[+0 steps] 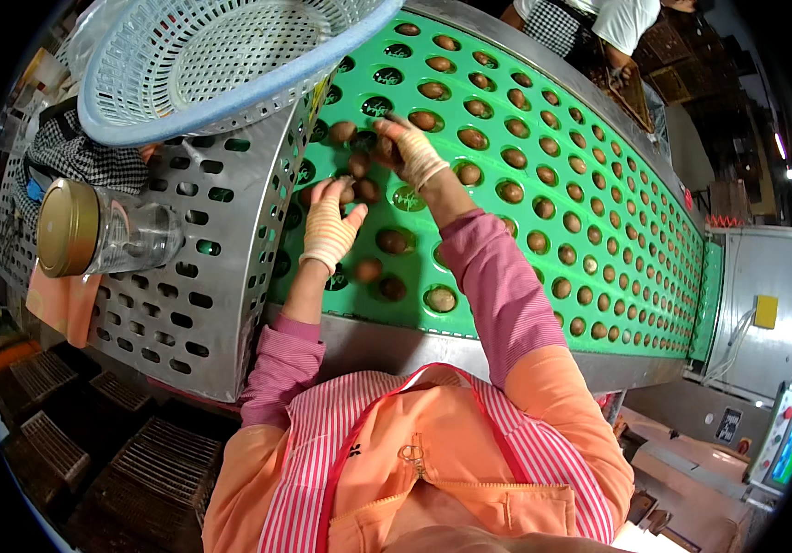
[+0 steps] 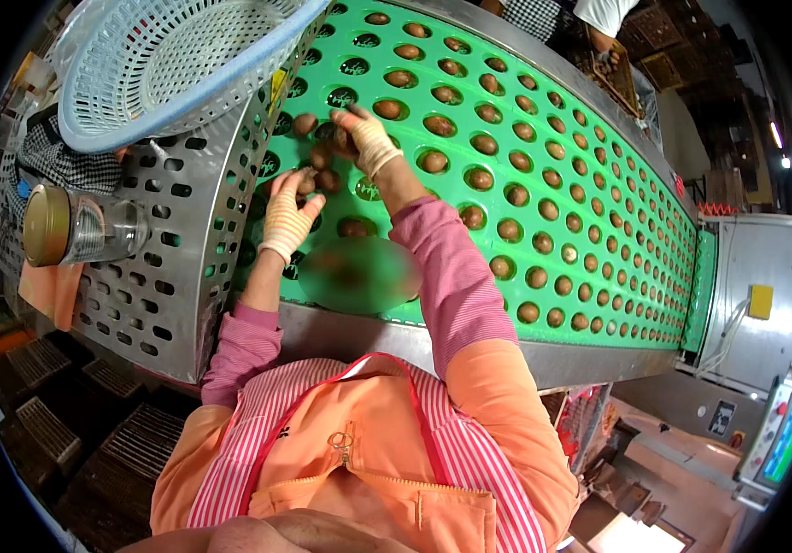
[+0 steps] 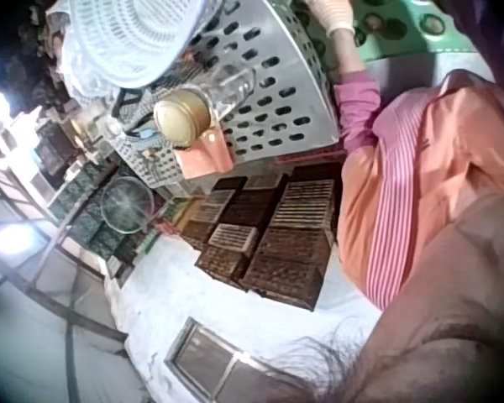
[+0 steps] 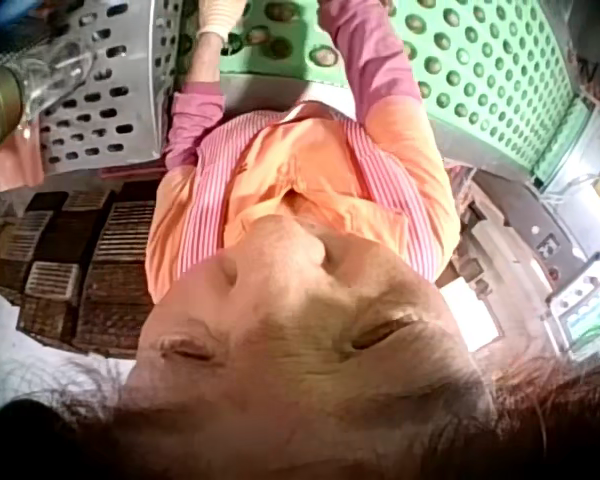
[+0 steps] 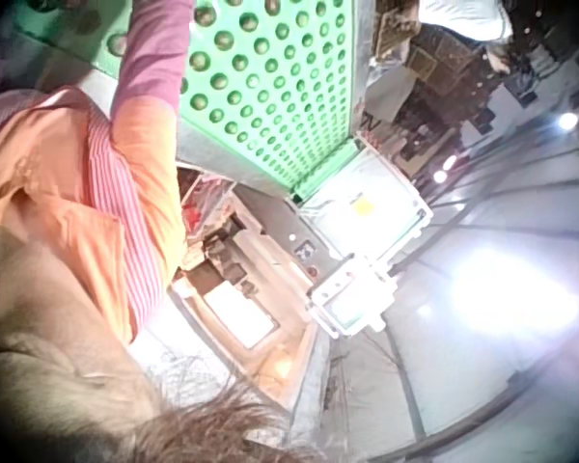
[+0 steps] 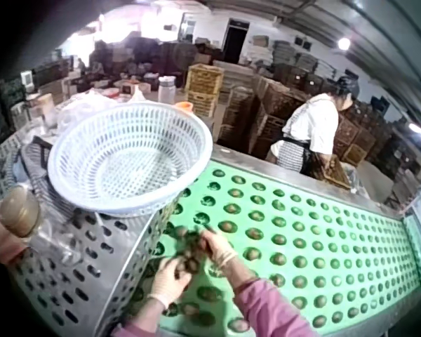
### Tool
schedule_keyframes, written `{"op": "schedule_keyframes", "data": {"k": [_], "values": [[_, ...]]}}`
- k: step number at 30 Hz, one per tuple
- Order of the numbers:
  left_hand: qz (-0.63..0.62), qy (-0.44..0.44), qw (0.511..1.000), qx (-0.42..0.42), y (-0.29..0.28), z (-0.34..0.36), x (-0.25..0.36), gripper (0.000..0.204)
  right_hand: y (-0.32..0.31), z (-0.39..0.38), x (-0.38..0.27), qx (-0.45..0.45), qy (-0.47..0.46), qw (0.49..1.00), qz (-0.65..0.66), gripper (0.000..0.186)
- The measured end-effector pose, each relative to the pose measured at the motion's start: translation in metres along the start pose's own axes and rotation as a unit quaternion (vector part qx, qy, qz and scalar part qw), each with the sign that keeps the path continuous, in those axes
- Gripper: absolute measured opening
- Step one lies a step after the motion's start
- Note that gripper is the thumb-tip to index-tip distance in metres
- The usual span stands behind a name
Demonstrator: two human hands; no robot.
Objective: The person picks up kiwis from a crate and places them into empty slots on a conveyor belt by hand.
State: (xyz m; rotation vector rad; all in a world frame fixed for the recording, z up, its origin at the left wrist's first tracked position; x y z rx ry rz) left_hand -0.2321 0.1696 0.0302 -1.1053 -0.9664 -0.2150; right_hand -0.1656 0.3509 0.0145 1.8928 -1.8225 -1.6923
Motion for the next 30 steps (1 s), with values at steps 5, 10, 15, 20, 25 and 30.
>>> {"op": "schedule_keyframes", "data": {"k": [5,10,15,20,25,30], "values": [[0.068,0.042,0.997,-0.001,-0.004,-0.013,0.001,0.057,-0.006,-0.005,-0.044,0.046,-0.033,0.987,-0.15,0.068],[0.229,-0.007,0.969,-0.09,-0.01,-0.009,0.006,0.051,-0.02,-0.056,-0.05,0.012,-0.122,0.828,-0.547,0.037],[0.251,0.044,0.964,-0.072,-0.003,-0.004,0.006,0.054,-0.037,-0.094,-0.025,-0.013,-0.249,0.741,-0.624,0.031],[0.29,0.032,0.933,-0.212,-0.032,-0.046,0.021,0.054,-0.028,-0.108,-0.015,-0.016,-0.348,0.771,-0.533,0.031],[0.334,0.0,0.869,-0.366,-0.038,-0.079,0.008,0.049,0.007,-0.123,-0.004,-0.049,-0.436,0.629,-0.642,0.032],[0.342,0.124,0.924,-0.117,-0.034,-0.051,0.048,0.032,0.032,-0.113,0.026,-0.101,-0.319,0.587,-0.737,0.044]]}}
Point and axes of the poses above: each hand's wrist, its own z-axis towards the middle knuckle, its own y-axis out of the palm, x = y × z, the point moved 8 cm from there along z, towards the middle knuckle, and after that the axes turned 11 degrees about z, right-handed, at the moved point
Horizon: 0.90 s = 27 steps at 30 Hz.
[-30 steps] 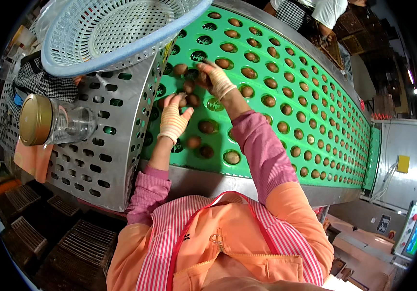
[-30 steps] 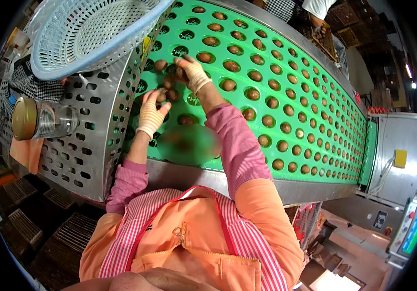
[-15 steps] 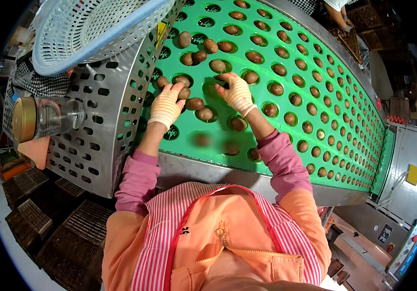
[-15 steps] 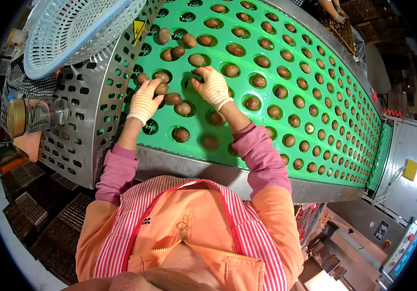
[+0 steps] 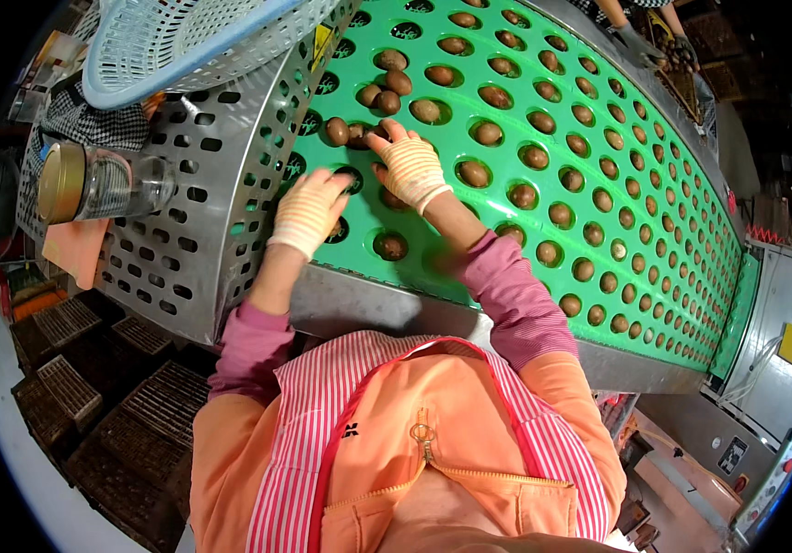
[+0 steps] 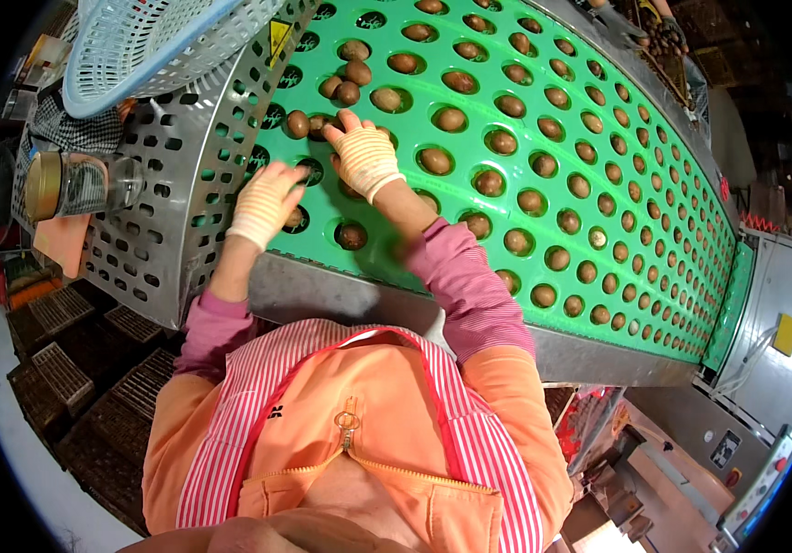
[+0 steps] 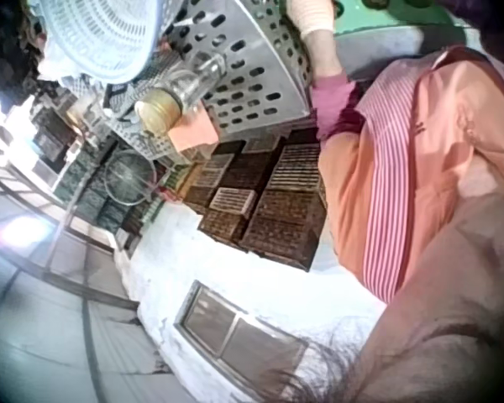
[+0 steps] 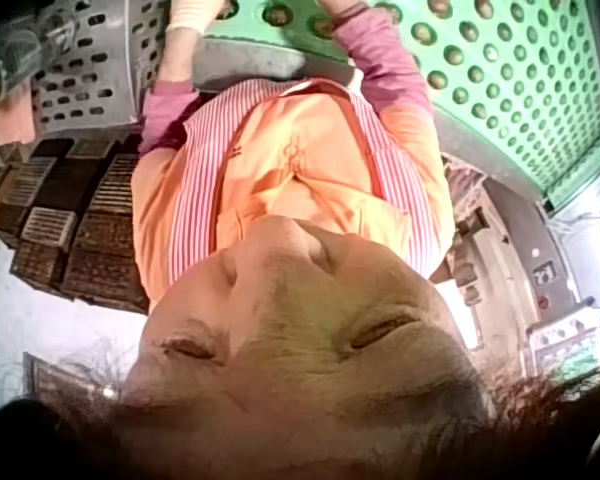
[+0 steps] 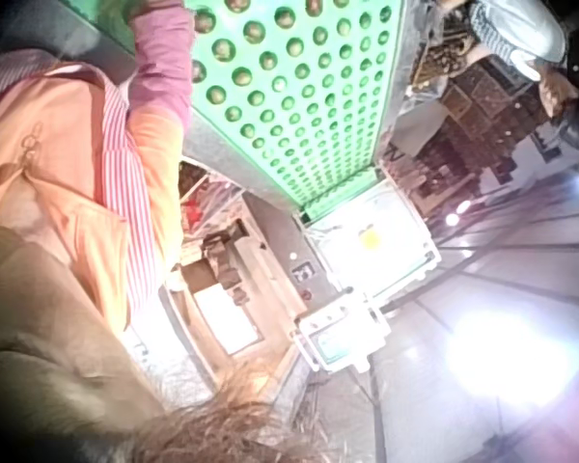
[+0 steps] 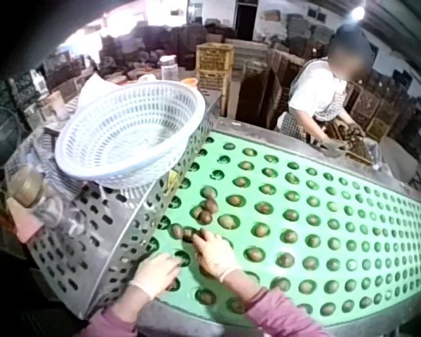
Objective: The person picks up kiwis from a crate and places them into empty slots on a conveyor belt by hand.
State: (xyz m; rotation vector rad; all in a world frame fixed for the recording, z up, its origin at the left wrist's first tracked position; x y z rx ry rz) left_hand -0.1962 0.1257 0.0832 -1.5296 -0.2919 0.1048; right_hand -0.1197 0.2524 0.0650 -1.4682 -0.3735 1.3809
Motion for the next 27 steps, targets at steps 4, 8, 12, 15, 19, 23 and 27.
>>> {"op": "schedule_keyframes", "data": {"k": [4,8,12,15,19,23,27], "values": [[0.162,0.098,0.976,0.109,0.034,0.035,0.022,0.031,0.013,0.018,0.008,-0.025,0.054,0.997,-0.047,0.041],[0.02,-0.004,0.998,0.066,0.035,0.02,0.016,0.048,-0.002,0.022,0.029,-0.062,0.145,0.987,-0.003,0.039],[0.006,0.02,1.0,0.017,0.054,0.018,0.001,0.041,-0.01,0.026,0.017,-0.077,0.063,0.995,-0.018,0.046],[-0.044,-0.026,0.983,0.177,0.02,0.025,-0.008,0.035,-0.06,0.035,0.031,0.166,0.086,0.981,0.044,0.055],[-0.053,-0.052,0.993,0.089,0.038,0.044,-0.001,0.038,-0.049,0.071,0.087,0.162,0.16,0.966,0.119,0.053],[-0.005,-0.059,0.994,0.092,0.046,0.051,0.001,0.044,-0.021,0.115,0.083,0.102,0.152,0.949,0.256,0.056],[0.007,-0.103,0.987,0.126,0.041,0.061,-0.009,0.047,0.001,0.136,0.079,0.077,0.169,0.876,0.445,0.051]]}}
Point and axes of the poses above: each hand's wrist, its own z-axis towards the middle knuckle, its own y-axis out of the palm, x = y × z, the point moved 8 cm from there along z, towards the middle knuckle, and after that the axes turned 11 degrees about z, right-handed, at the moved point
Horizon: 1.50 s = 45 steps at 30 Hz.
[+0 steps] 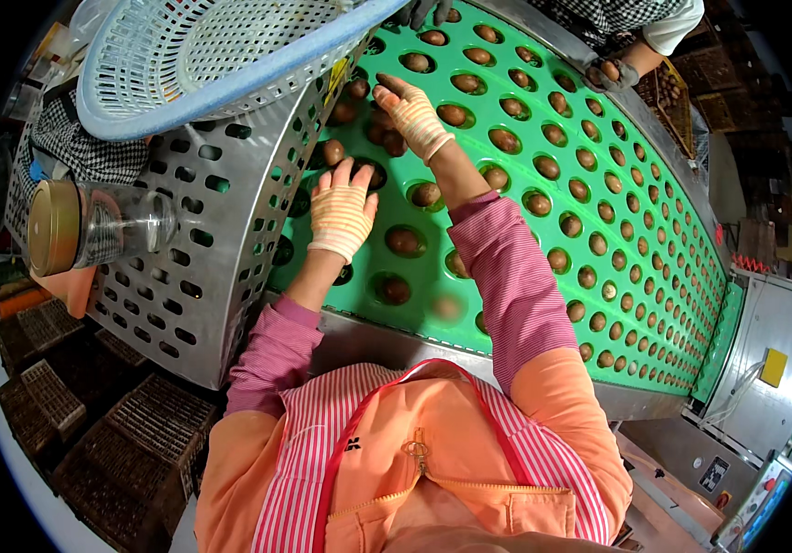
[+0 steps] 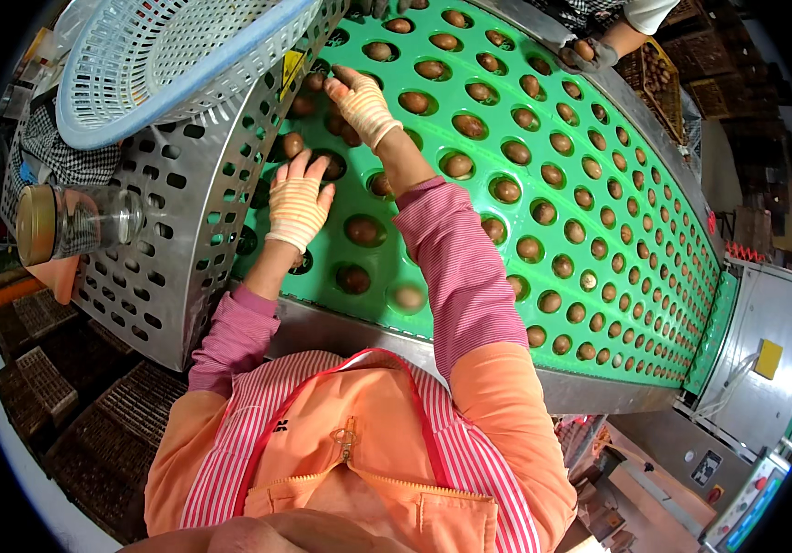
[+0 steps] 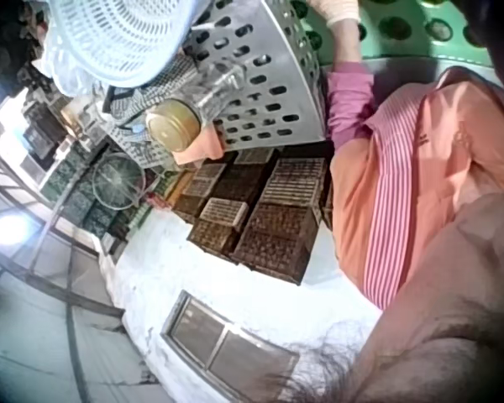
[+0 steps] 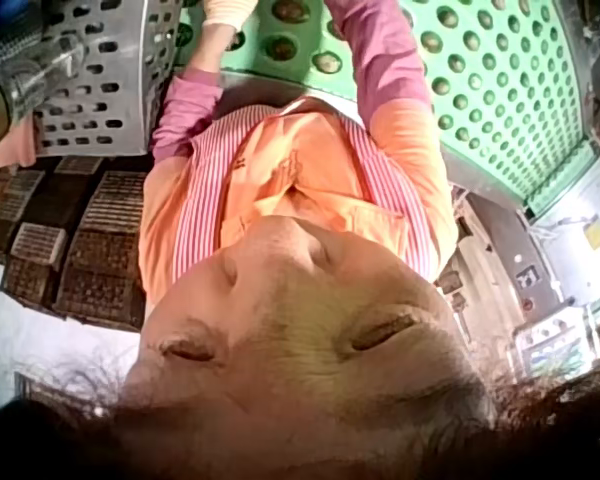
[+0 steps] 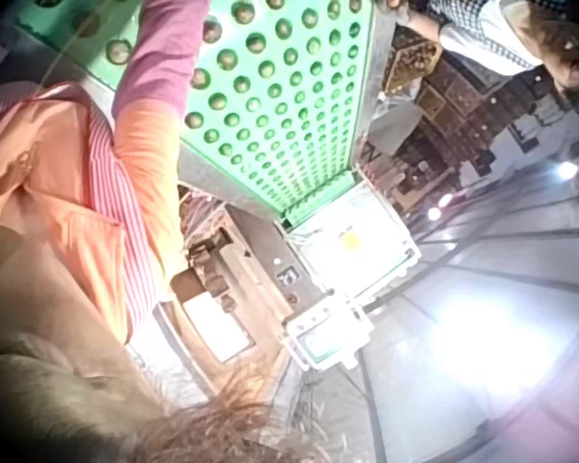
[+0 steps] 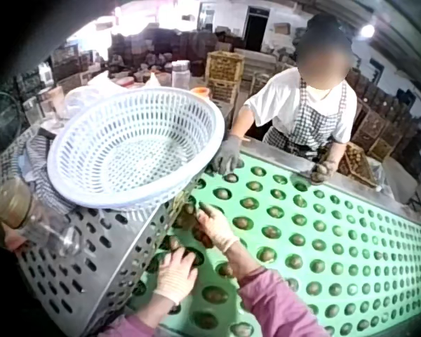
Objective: The person picks up kiwis from a crate and places them into empty slots on a conveyor belt by hand.
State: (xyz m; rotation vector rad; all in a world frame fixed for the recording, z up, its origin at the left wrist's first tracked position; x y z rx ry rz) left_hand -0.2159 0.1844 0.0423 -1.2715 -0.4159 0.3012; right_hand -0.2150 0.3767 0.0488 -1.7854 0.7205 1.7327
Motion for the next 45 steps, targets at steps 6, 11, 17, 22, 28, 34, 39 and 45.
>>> {"op": "schedule_keyframes", "data": {"k": [6,11,17,22,28,34,39,45], "values": [[0.059,0.052,0.997,0.027,0.003,0.013,-0.002,0.05,0.002,-0.039,-0.026,0.022,0.029,0.95,-0.311,0.034],[0.091,-0.11,0.984,-0.105,0.022,0.006,-0.038,0.056,0.01,-0.081,-0.012,-0.035,-0.023,0.894,-0.446,0.035],[-0.035,-0.008,0.999,0.018,-0.014,-0.05,-0.023,0.043,0.009,-0.08,-0.007,-0.023,-0.047,0.892,-0.449,0.049],[-0.205,0.028,0.977,0.054,-0.05,-0.086,-0.009,0.029,0.041,-0.104,-0.018,-0.041,0.007,0.987,-0.155,0.044],[-0.215,0.022,0.976,0.012,-0.049,-0.119,-0.008,0.027,0.125,-0.145,0.005,-0.2,0.097,0.975,0.014,0.061],[-0.204,0.025,0.978,0.024,-0.047,-0.138,-0.016,0.029,0.08,-0.169,0.014,-0.088,0.087,0.972,0.198,0.052],[-0.252,0.019,0.967,-0.005,-0.046,-0.129,-0.016,0.031,-0.031,-0.261,-0.003,0.155,0.025,0.983,0.094,0.036],[-0.392,0.017,0.92,-0.003,-0.041,-0.039,0.053,0.031,-0.123,-0.43,0.001,0.357,-0.046,0.856,-0.371,0.041]]}}
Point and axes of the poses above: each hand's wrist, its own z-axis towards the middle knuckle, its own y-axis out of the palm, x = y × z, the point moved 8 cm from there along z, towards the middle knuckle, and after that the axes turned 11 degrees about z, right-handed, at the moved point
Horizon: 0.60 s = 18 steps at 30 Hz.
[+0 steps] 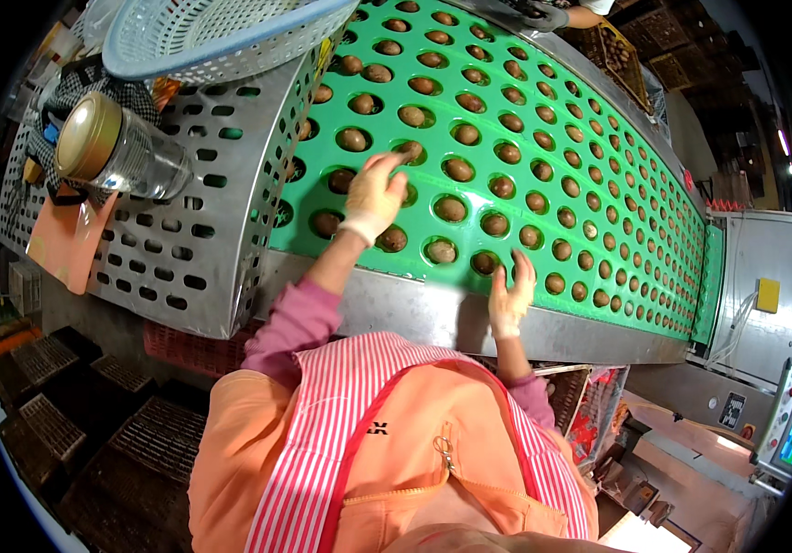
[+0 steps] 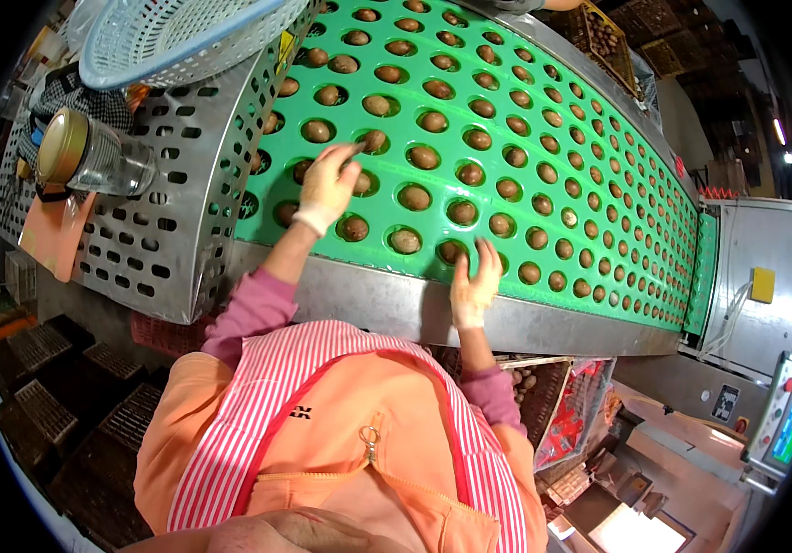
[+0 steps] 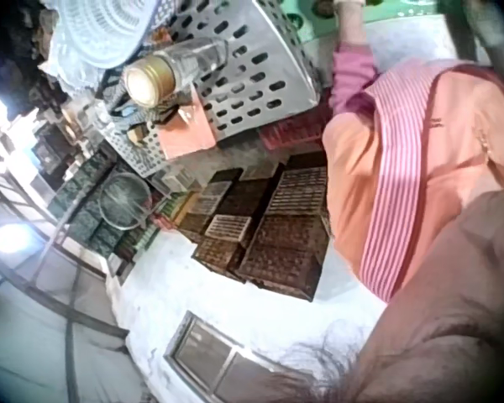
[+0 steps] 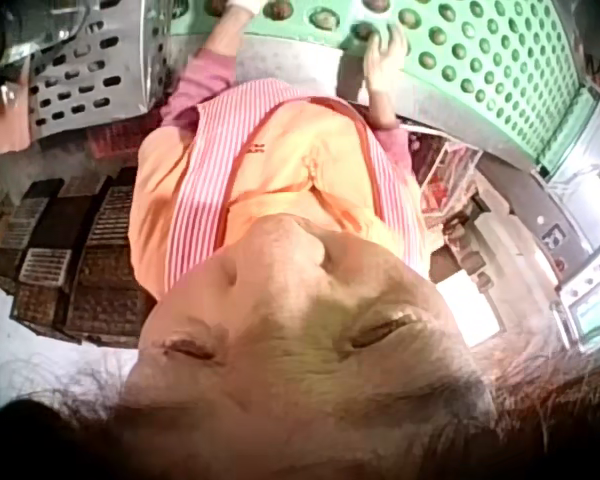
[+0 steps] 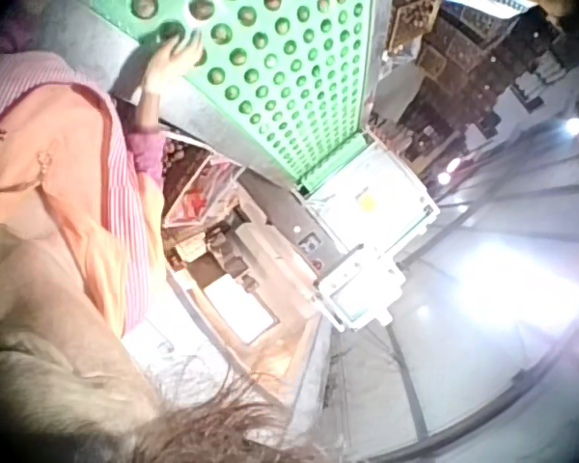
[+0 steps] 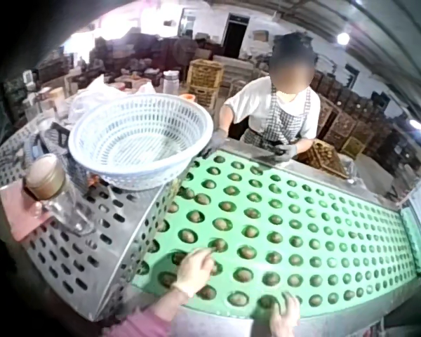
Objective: The person picks up kiwis from a crate and places them into empty slots on a conveyor belt by hand.
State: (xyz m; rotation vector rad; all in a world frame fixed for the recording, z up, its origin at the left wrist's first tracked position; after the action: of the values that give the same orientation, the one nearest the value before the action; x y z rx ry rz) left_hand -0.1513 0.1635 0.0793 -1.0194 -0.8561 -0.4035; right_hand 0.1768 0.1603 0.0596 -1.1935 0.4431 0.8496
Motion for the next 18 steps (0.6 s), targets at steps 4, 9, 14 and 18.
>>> {"op": "schedule_keyframes", "data": {"k": [4,9,14,18], "values": [[0.037,0.021,0.999,-0.016,0.043,0.067,0.006,0.034,-0.033,-0.057,0.017,0.047,-0.022,0.994,-0.099,0.042],[0.165,-0.012,0.984,0.072,0.033,0.156,-0.04,0.041,-0.034,-0.079,0.026,0.073,0.001,0.989,-0.128,0.041],[0.394,-0.101,0.913,-0.027,0.015,0.21,-0.132,0.057,-0.01,-0.082,0.012,0.063,-0.007,0.989,-0.131,0.04],[0.246,-0.009,0.968,0.034,-0.021,0.237,-0.177,0.044,0.021,-0.083,-0.01,0.047,0.003,0.99,-0.132,0.04]]}}
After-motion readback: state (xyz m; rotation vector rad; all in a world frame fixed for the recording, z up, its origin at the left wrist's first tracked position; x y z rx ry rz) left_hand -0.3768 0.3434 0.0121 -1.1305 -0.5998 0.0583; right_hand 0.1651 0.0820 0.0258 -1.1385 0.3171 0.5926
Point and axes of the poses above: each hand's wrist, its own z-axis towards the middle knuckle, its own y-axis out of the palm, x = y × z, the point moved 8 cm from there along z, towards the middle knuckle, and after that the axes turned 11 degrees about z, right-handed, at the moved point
